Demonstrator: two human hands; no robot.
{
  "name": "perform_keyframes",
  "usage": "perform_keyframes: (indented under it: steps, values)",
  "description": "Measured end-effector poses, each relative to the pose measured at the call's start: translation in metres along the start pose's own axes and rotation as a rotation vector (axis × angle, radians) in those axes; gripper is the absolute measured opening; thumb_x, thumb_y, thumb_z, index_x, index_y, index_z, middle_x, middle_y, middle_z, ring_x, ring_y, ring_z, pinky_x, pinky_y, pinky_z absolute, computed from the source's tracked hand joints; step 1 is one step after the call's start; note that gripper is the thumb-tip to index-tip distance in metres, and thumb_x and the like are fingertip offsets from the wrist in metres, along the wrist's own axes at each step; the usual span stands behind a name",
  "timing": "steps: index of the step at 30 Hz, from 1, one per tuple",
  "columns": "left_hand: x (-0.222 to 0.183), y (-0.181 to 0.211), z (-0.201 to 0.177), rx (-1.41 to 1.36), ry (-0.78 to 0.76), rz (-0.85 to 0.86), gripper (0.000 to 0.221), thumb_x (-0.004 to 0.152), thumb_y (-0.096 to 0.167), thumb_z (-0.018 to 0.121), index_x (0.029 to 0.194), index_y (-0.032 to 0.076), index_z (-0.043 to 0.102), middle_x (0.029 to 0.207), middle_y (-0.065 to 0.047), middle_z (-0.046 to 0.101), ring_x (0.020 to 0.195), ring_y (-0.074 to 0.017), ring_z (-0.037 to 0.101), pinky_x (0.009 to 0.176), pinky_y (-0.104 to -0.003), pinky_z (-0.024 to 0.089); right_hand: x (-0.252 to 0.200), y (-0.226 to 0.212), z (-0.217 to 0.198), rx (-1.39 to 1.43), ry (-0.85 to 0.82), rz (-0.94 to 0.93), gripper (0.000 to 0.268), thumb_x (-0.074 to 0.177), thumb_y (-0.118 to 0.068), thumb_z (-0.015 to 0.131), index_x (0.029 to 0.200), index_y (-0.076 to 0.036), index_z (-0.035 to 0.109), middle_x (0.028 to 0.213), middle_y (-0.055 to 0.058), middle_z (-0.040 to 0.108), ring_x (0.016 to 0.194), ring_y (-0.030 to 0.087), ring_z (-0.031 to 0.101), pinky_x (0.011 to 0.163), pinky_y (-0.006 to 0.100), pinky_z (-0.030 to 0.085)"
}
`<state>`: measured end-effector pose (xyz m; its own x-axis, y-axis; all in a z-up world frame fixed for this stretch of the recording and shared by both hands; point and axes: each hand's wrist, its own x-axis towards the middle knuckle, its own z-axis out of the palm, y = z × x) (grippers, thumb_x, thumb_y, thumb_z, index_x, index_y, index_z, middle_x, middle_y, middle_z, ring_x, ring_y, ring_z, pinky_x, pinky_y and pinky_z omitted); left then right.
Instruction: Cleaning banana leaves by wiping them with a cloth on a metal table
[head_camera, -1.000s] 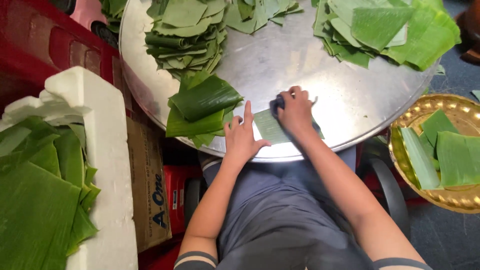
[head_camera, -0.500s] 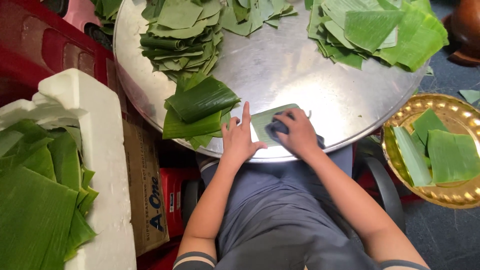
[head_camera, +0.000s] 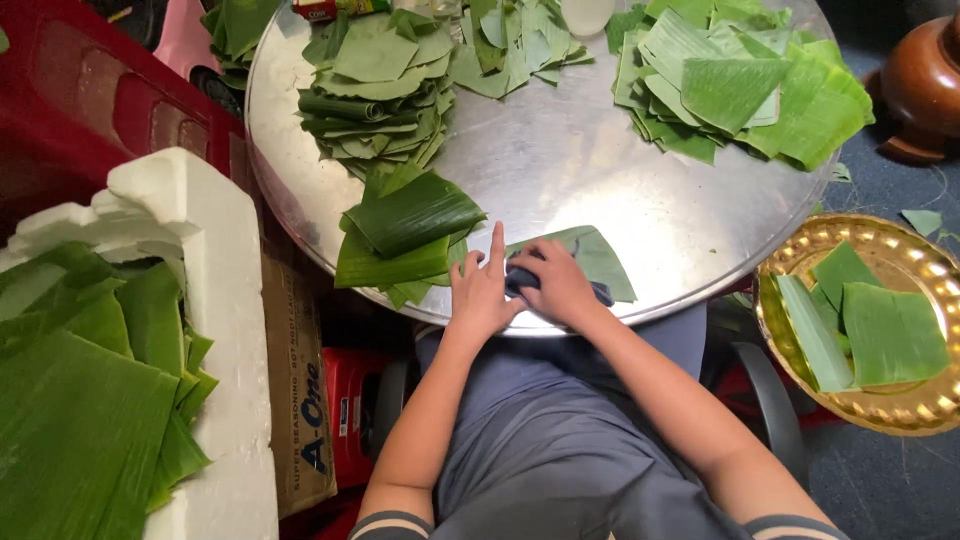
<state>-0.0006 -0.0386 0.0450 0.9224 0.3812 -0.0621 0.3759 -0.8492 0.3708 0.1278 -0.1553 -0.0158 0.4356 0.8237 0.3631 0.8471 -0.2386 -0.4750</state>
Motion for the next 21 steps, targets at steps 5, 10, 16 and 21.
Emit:
perform_keyframes:
  steps: [5,10,16,21]
  values:
    - [-0.004,0.009,-0.01,-0.009,-0.027,0.008,0.137,0.073,0.047,0.089,0.167,0.007,-0.002,0.132,-0.018,0.069,0.136,-0.0402,0.044,0.111,-0.063,0.026,-0.02,0.028,-0.035,0.037,-0.114,-0.133,0.048,0.065,-0.013,0.083,0.113,-0.02,0.077,0.119,0.006,0.065,0.11,0.036,0.061,0.101,0.047,0.048]
    - [-0.003,0.014,-0.016,-0.016,-0.057,0.014,0.135,0.073,0.048,0.088,0.167,0.008,0.0,0.134,-0.019,0.068,0.137,-0.0406,0.043,0.112,-0.064,0.024,-0.037,0.051,-0.064,0.014,-0.116,-0.126,0.052,0.065,-0.013,0.084,0.115,-0.02,0.076,0.12,0.006,0.067,0.111,0.036,0.061,0.103,0.047,0.047]
    - [-0.007,0.012,-0.011,-0.045,-0.013,-0.016,0.139,0.071,0.044,0.091,0.167,0.009,-0.001,0.138,-0.019,0.066,0.138,-0.041,0.044,0.113,-0.063,0.025,-0.029,0.089,-0.069,-0.229,0.101,0.304,0.046,0.074,-0.022,0.08,0.12,-0.027,0.075,0.121,0.001,0.061,0.109,0.031,0.058,0.096,0.042,0.051]
    - [-0.007,0.017,-0.016,-0.063,0.001,-0.022,0.14,0.069,0.042,0.092,0.167,0.006,-0.001,0.148,-0.018,0.059,0.137,-0.0424,0.044,0.112,-0.064,0.025,-0.001,0.028,-0.036,-0.007,0.13,0.097,0.055,0.071,-0.011,0.079,0.124,-0.025,0.072,0.13,0.002,0.062,0.124,0.029,0.057,0.104,0.042,0.047]
